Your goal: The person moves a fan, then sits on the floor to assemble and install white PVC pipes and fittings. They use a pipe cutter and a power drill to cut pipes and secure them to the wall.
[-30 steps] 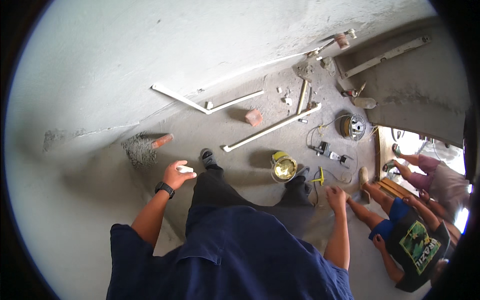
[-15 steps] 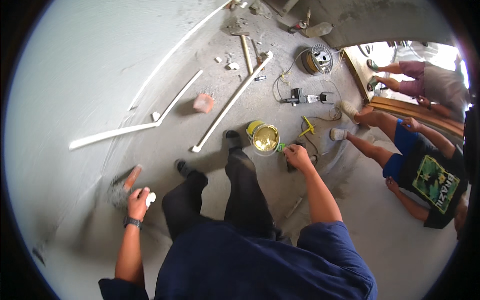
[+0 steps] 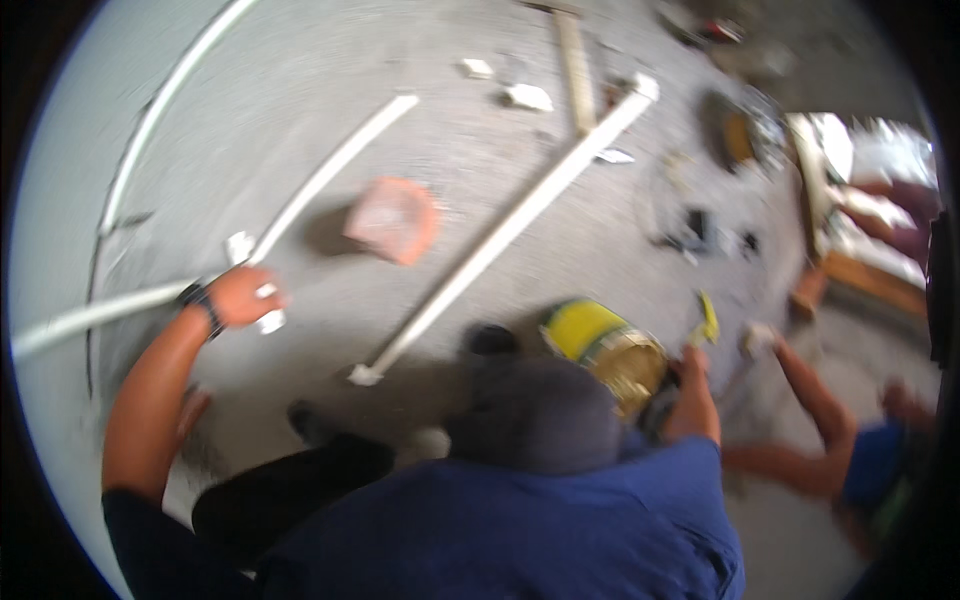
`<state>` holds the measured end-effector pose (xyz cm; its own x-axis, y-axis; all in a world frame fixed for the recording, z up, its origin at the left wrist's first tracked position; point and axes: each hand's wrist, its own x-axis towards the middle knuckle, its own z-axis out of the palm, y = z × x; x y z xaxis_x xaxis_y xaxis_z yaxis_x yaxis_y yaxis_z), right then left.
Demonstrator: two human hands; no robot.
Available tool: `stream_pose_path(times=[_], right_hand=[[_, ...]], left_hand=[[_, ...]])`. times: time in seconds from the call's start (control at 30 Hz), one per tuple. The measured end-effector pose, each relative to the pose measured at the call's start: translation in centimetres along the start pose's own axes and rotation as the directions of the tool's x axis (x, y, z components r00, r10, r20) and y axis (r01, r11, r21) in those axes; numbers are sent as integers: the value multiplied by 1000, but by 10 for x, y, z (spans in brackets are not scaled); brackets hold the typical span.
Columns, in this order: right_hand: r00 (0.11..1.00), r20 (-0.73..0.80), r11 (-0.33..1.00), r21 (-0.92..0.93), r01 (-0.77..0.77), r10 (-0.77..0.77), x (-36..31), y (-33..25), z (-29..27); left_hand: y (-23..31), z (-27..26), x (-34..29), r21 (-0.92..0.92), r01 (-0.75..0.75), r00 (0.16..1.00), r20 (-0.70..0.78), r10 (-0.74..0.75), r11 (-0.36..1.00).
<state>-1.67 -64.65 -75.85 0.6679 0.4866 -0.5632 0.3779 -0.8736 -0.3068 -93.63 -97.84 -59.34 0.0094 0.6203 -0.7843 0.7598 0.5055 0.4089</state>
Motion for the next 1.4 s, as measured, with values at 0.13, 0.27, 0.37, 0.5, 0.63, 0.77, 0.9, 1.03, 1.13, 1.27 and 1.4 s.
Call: stream_pose_path(times=[0.13, 0.27, 0.37, 0.5, 0.63, 0.77, 0.9, 1.03, 1.13, 1.27, 1.4], right_hand=[[987, 148, 988, 145, 46, -68, 26, -10, 12], [994, 110, 999, 42, 18, -22, 23, -37, 21], [997, 77, 999, 26, 27, -29, 23, -51, 16], [998, -3, 998, 4, 61, -61, 22, -70, -5], [983, -94, 985, 57, 161, -155, -22, -101, -26], [929, 64, 661, 721, 210, -365, -139, -155, -23], [540, 452, 591, 800, 107, -710, -314, -233, 30], [132, 569, 454, 473, 755, -812, -503, -297, 105], [-246, 779, 98, 364, 926, -576, -618, -321, 157], [-725, 686, -491, 616, 617, -50, -708, -313, 243], [-448, 891, -813, 315, 489, 76, -740, -244, 328]], left_hand=[[-31, 30, 17, -100, 240, 970, -17, -242, 966], [-59, 53, -3, -267, 443, 893, 43, -448, 856], [-75, 60, -21, 22, 415, 910, -7, -415, 910], [-77, 50, -54, -401, 477, 851, -11, -525, 782], [-55, 23, -77, -571, 332, 865, -132, -483, 751], [-33, -10, -80, -909, -112, 816, -314, -485, 401], [-24, -36, -82, -874, -450, 734, -478, -483, 183], [-25, -47, -77, -856, -455, 606, -498, -620, 243], [-28, -41, -67, -787, -512, 400, -574, -715, 345], [-30, -26, -56, -647, -392, -16, -706, -708, 654], [-19, -25, -45, -680, -394, -145, -619, -772, 619]])
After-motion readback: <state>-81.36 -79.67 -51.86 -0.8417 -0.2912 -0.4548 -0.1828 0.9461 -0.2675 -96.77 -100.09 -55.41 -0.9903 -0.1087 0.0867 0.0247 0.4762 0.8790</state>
